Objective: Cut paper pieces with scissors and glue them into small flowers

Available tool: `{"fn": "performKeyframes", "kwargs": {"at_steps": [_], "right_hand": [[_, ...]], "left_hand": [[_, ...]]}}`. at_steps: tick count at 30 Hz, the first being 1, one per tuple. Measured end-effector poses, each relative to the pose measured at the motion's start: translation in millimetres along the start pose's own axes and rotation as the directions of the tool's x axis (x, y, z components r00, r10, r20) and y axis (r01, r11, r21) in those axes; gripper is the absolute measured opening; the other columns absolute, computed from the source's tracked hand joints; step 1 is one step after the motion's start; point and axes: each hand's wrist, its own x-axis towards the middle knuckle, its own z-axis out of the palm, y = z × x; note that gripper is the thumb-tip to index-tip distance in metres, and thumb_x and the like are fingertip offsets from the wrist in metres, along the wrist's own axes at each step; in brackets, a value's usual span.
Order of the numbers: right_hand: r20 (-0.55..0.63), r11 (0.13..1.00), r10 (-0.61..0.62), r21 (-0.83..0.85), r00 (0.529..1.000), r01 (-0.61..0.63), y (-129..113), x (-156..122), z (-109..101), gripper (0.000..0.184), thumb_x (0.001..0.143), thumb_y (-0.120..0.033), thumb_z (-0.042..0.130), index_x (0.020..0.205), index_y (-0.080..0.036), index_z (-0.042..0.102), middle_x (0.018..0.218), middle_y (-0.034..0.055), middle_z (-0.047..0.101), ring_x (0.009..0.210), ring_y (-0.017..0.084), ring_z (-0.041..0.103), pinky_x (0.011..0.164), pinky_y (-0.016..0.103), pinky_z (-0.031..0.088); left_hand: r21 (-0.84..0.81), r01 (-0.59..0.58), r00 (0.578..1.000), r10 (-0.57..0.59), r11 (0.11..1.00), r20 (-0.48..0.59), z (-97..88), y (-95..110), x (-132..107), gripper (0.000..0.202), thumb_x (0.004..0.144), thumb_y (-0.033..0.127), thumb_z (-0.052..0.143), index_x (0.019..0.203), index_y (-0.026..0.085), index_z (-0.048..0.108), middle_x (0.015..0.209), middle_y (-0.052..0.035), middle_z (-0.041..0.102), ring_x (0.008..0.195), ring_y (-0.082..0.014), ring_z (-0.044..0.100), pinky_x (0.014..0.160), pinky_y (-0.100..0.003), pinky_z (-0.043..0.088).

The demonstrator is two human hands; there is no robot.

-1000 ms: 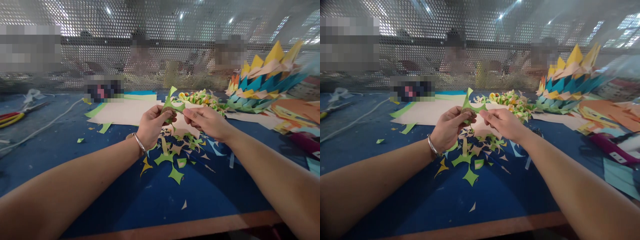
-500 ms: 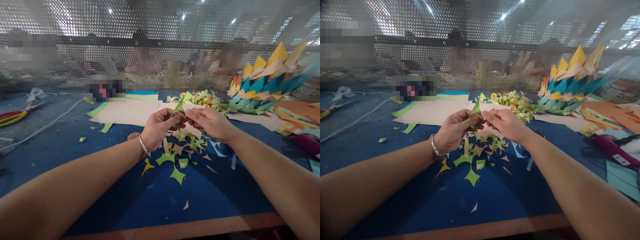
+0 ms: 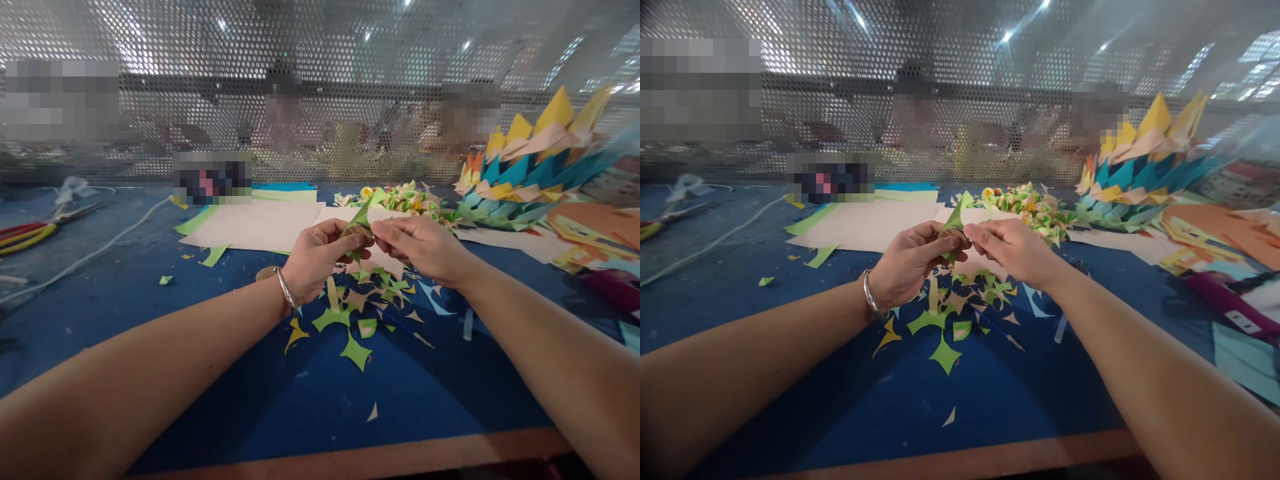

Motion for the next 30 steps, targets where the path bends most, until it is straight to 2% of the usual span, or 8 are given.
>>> {"fn": "performKeyframes", "kwargs": {"at_steps": [15,23,30], "right_hand": [[0.001,0.997,-0.026,-0.072,1.0,0.026,-2.7,-1.0,-4.7,0.052,0.093,-0.063,0.045,0.062,-0.021,0.048,0.051,-0.0056,0.03,0.045,0.008,0.028,0.047,0.027,0.023],[-0.029,0.99,-0.028,-0.137,0.999,0.023,-3.4,-0.6,-6.4,0.053,0.093,-0.063,0.045,0.061,-0.02,0.048,0.05,-0.0051,0.034,0.045,0.008,0.033,0.048,0.028,0.025],[-0.025,0.979,-0.072,-0.193,0.997,0.066,-1.6,0.7,-7.8,0.051,0.095,-0.058,0.045,0.062,-0.02,0.048,0.054,-0.0037,0.041,0.047,0.008,0.036,0.05,0.027,0.028]], "left_hand": [[0.012,-0.013,1.0,0.013,1.0,-0.012,-2.5,-0.2,1.1,0.008,0.076,0.023,0.073,0.079,0.016,0.071,0.085,-0.0043,0.072,0.071,-0.0118,0.064,0.071,-0.027,0.048],[-0.005,-0.067,0.997,0.067,0.998,0.022,-6.9,-2.2,5.6,0.011,0.072,0.023,0.077,0.076,0.015,0.071,0.083,-0.003,0.07,0.075,-0.0126,0.063,0.073,-0.028,0.049],[0.063,-0.066,0.998,0.065,0.996,0.016,-10.5,-2.0,9.1,0.016,0.07,0.025,0.079,0.079,0.014,0.07,0.081,-0.0037,0.07,0.072,-0.0125,0.062,0.071,-0.029,0.049]]}}
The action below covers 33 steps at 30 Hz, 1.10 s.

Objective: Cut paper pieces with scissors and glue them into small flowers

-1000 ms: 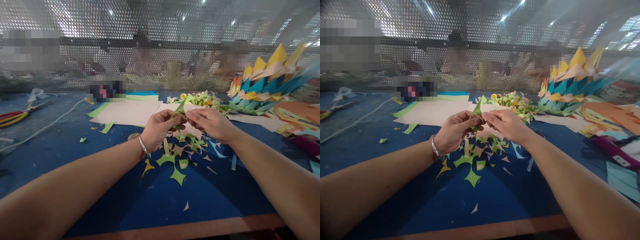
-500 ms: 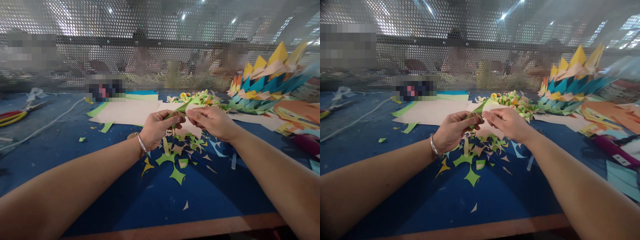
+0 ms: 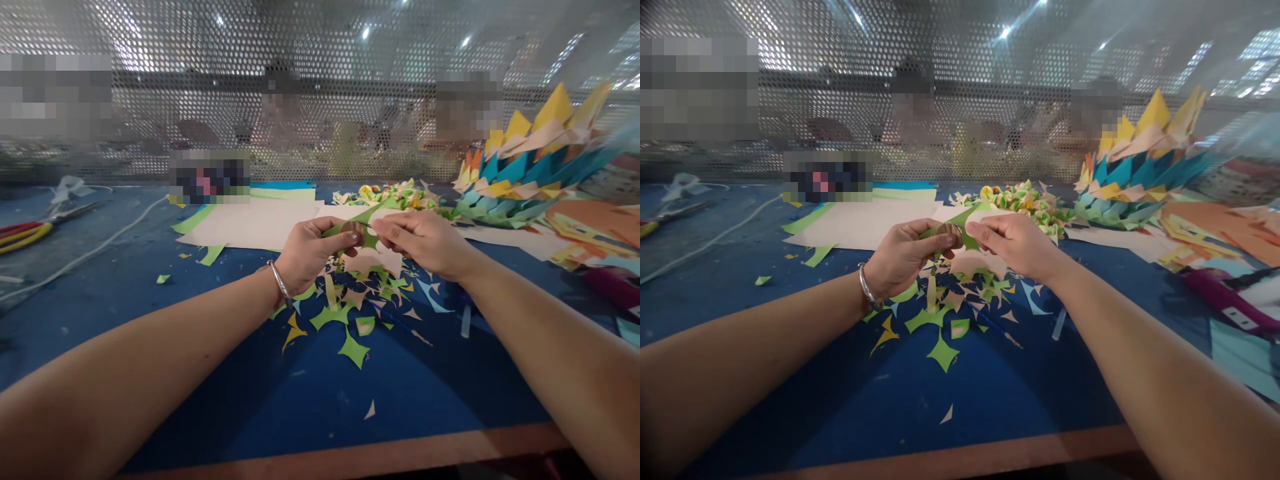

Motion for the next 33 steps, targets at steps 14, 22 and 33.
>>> {"fn": "performKeyframes", "kwargs": {"at_steps": [14,22,33], "right_hand": [[0.016,0.996,-0.044,-0.081,0.999,0.045,-0.9,-0.2,-2.1,0.049,0.098,-0.052,0.043,0.061,-0.02,0.046,0.055,-0.0035,0.04,0.05,0.009,0.037,0.053,0.028,0.029],[0.052,0.995,-0.042,-0.092,0.998,0.047,-0.2,-0.5,-0.2,0.053,0.097,-0.057,0.042,0.061,-0.019,0.046,0.058,-0.0021,0.045,0.053,0.01,0.042,0.055,0.028,0.032],[0.027,0.999,0.01,-0.041,1.0,-0.009,-0.2,-0.6,0.2,0.055,0.094,-0.064,0.041,0.063,-0.019,0.048,0.054,-0.0038,0.04,0.049,0.009,0.038,0.052,0.028,0.028]], "left_hand": [[0.034,0.045,0.997,-0.047,0.998,0.058,-5.8,2.8,3.7,0.012,0.068,0.022,0.078,0.076,0.015,0.074,0.077,-0.0027,0.07,0.069,-0.0111,0.06,0.068,-0.027,0.048],[0.036,0.066,0.97,-0.072,0.997,0.231,-4.1,6.5,1.7,0.009,0.074,0.019,0.073,0.068,0.014,0.071,0.075,-0.0018,0.064,0.071,-0.0098,0.057,0.064,-0.024,0.044],[0.028,0.071,0.987,-0.074,0.997,0.14,-6.4,3.2,2.8,0.009,0.072,0.022,0.078,0.076,0.014,0.074,0.079,-0.0029,0.068,0.076,-0.0112,0.06,0.068,-0.025,0.046]]}}
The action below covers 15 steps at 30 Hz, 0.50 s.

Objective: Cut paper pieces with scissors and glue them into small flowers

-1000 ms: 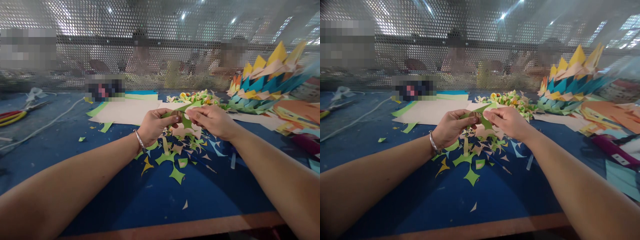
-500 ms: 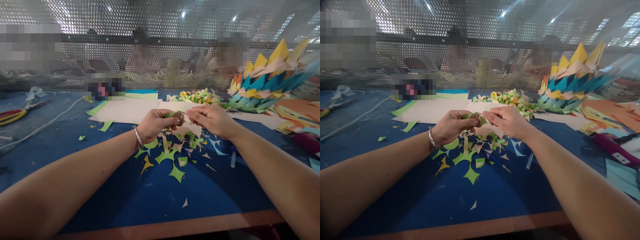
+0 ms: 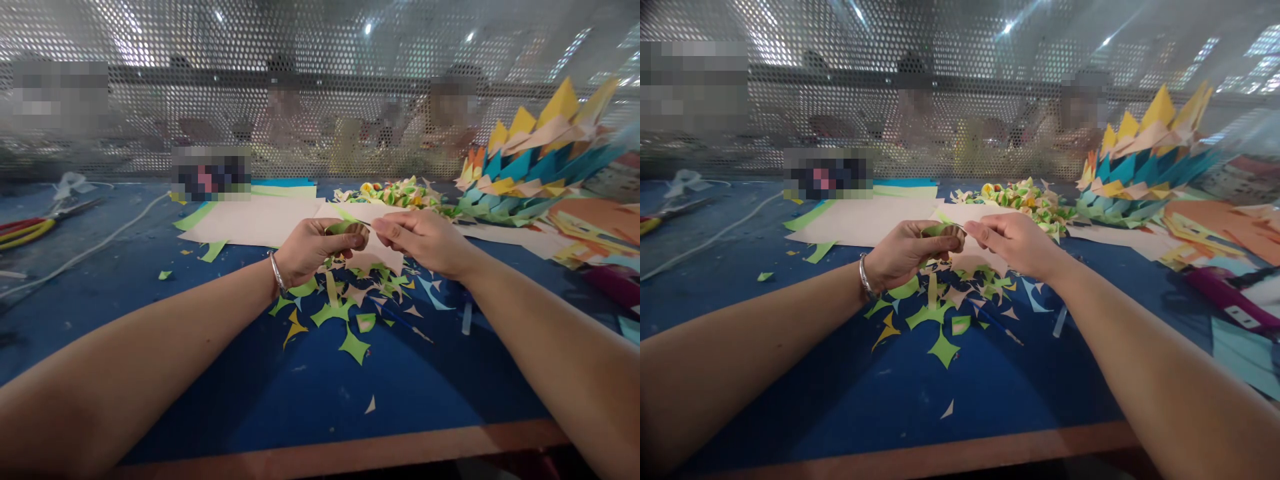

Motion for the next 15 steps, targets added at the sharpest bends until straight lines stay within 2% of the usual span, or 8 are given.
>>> {"fn": "performKeyframes", "kwargs": {"at_steps": [7,15], "right_hand": [[0.012,1.0,0.004,-0.01,1.0,-0.004,-1.7,0.3,0.5,0.055,0.094,-0.065,0.041,0.063,-0.019,0.05,0.056,-0.0033,0.041,0.052,0.009,0.039,0.053,0.027,0.029],[0.026,1.0,-0.001,0.015,1.0,0.001,-3.4,0.8,0.0,0.054,0.095,-0.062,0.042,0.062,-0.019,0.05,0.055,-0.003,0.043,0.05,0.009,0.039,0.052,0.027,0.029]], "left_hand": [[0.002,-0.021,1.0,0.021,1.0,0.019,-1.1,-0.1,0.4,0.008,0.073,0.022,0.077,0.076,0.016,0.074,0.082,-0.0025,0.068,0.079,-0.0116,0.06,0.07,-0.025,0.047],[0.05,-0.041,0.997,0.038,0.998,0.072,1.5,2.8,-1.5,0.01,0.074,0.024,0.074,0.071,0.015,0.072,0.077,-0.0022,0.064,0.073,-0.011,0.056,0.066,-0.025,0.045]]}}
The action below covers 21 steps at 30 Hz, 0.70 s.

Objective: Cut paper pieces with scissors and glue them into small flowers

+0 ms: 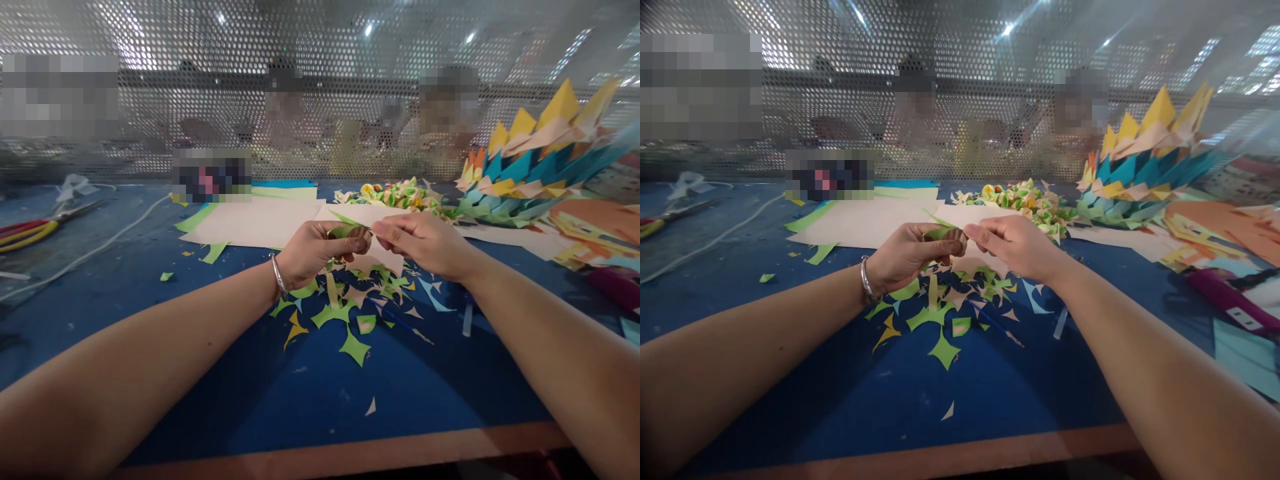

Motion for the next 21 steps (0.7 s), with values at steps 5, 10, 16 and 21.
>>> {"fn": "performKeyframes", "kwargs": {"at_steps": [5,10,16,21], "right_hand": [[-0.014,0.999,-0.029,-0.021,0.999,0.029,0.3,-0.5,-1.1,0.054,0.095,-0.061,0.043,0.062,-0.019,0.05,0.056,-0.0024,0.046,0.05,0.009,0.041,0.052,0.027,0.03],[-0.061,0.999,0.016,0.046,0.998,-0.013,2.4,-0.6,0.2,0.053,0.093,-0.064,0.044,0.063,-0.02,0.048,0.052,-0.0051,0.034,0.046,0.009,0.031,0.048,0.028,0.024],[-0.1,0.988,0.067,0.145,0.993,-0.052,1.9,-1.7,6.3,0.048,0.085,-0.065,0.058,0.068,-0.02,0.053,0.052,-0.0071,0.03,0.046,0.008,0.026,0.045,0.027,0.018],[-0.048,0.983,0.057,0.178,0.997,-0.048,2.0,-1.2,12.5,0.035,0.081,-0.053,0.07,0.079,-0.019,0.062,0.065,-0.0007,0.054,0.058,0.012,0.044,0.051,0.027,0.03]], "left_hand": [[0.016,-0.004,1.0,0.004,1.0,-0.002,1.2,1.3,0.3,0.011,0.074,0.025,0.073,0.07,0.015,0.071,0.076,-0.002,0.063,0.071,-0.0109,0.054,0.065,-0.025,0.043],[0.064,-0.029,0.999,0.027,0.998,0.032,0.7,0.7,0.4,0.011,0.076,0.025,0.072,0.072,0.015,0.068,0.076,-0.0009,0.062,0.07,-0.0103,0.054,0.063,-0.024,0.042],[0.063,0.002,0.999,0.001,0.998,-0.043,4.7,0.9,-2.1,0.017,0.072,0.021,0.076,0.076,0.015,0.061,0.073,-0.0011,0.064,0.065,-0.0099,0.057,0.06,-0.025,0.042],[0.081,0.05,0.998,-0.046,0.995,-0.046,5.3,-0.7,-1.1,0.019,0.067,0.02,0.079,0.075,0.014,0.063,0.067,0.0006,0.063,0.06,-0.009,0.054,0.058,-0.025,0.04]]}}
